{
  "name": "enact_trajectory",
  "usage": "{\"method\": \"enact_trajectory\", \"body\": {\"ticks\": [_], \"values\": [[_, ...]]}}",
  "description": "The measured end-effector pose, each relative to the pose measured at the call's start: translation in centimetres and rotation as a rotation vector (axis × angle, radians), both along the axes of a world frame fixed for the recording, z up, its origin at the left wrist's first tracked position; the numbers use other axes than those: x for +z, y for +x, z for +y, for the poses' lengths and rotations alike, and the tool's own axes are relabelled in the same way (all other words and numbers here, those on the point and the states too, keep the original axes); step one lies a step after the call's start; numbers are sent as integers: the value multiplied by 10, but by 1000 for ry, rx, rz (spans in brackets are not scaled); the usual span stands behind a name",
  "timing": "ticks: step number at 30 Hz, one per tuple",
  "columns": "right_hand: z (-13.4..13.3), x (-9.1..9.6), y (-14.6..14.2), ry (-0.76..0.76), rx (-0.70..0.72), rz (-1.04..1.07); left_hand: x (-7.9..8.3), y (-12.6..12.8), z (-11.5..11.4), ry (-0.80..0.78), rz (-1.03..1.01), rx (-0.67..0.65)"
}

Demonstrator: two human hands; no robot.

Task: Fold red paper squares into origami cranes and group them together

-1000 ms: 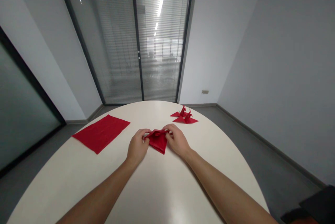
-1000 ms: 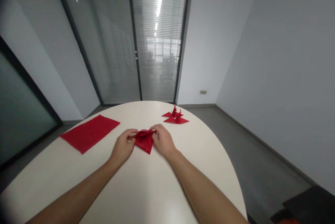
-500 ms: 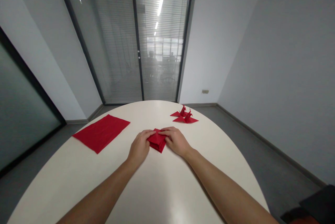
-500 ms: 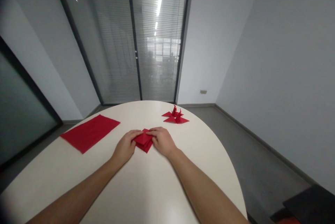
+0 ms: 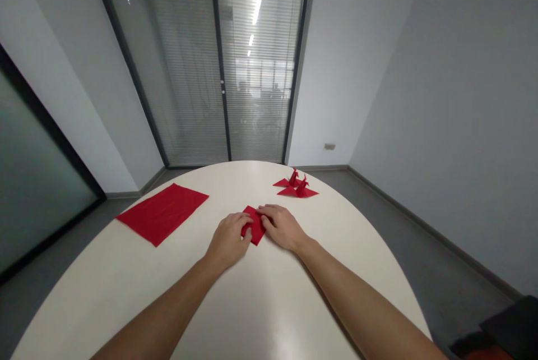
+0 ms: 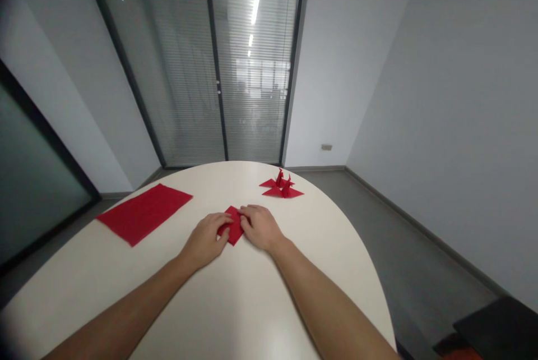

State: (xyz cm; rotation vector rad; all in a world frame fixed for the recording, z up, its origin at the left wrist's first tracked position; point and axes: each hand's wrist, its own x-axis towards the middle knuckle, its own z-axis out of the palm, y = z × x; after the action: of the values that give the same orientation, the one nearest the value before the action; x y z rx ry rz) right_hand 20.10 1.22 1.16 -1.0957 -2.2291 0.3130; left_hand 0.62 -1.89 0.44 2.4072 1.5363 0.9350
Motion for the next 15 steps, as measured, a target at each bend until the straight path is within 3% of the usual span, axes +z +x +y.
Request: {"method": "enact_trajectory", "body": {"ticks": [8,15], "values": [[4,-9,2,64,14,-88,-7,1,-4,-3,81,-74],[4,-7,2,65,93,-36,2,1,-14,-69,154,-222]]}}
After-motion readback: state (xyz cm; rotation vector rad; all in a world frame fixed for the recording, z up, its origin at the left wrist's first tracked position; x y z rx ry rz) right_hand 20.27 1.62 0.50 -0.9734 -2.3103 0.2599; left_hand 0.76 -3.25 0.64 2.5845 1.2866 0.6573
